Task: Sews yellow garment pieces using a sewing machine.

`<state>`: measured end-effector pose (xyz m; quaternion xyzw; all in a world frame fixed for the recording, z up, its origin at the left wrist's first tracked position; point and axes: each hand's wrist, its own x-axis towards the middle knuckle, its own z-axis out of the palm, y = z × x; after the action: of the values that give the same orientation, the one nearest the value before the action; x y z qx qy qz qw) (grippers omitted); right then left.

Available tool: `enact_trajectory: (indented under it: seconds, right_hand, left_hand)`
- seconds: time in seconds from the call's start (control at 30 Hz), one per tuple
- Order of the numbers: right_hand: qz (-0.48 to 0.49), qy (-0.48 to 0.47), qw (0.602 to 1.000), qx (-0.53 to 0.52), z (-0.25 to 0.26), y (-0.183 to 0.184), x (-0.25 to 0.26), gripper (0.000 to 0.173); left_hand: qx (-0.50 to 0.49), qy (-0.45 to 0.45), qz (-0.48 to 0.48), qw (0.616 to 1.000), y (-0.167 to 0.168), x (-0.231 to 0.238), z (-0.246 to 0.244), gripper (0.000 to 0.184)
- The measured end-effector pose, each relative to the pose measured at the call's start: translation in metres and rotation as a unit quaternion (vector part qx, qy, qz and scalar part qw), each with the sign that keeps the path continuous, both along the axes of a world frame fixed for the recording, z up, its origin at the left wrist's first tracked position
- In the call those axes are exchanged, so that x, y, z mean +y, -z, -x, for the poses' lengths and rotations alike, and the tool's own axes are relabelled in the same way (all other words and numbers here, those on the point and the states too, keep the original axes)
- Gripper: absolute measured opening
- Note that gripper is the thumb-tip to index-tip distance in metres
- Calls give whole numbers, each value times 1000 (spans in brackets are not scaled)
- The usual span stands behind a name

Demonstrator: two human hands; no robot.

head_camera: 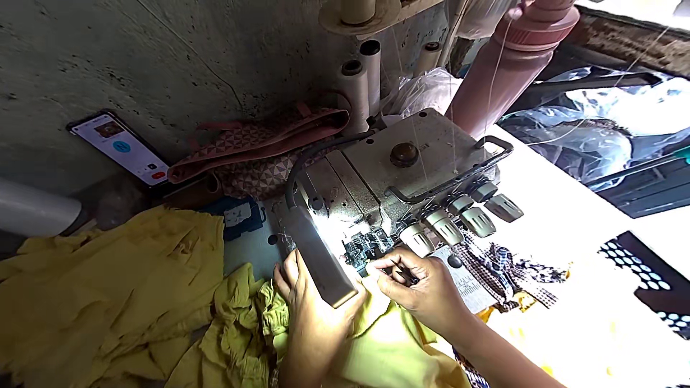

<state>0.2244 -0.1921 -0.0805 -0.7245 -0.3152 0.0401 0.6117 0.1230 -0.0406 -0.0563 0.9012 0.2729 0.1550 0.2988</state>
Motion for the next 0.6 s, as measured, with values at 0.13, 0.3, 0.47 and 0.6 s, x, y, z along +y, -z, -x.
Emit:
enact_trajectory:
  seconds: [0.13,0.3,0.47,0.6]
  right_hand:
    - [11,4,1000,-1,-1,-1,0,13]
    - [22,14,1000,4,0,-3,2,14]
    - [32,18,999,13,1,-4,2,13]
    - [33,23,999,11,2,-3,3,15]
  left_hand:
    - [-2,1,-3,1000,0,0,-1,58]
    - [13,-11,8,1000,-4,0,-2,63]
    - [13,-9,8,1000,-4,2,-2,64]
    - [23,-14,11,1000,-7,2,-2,63]
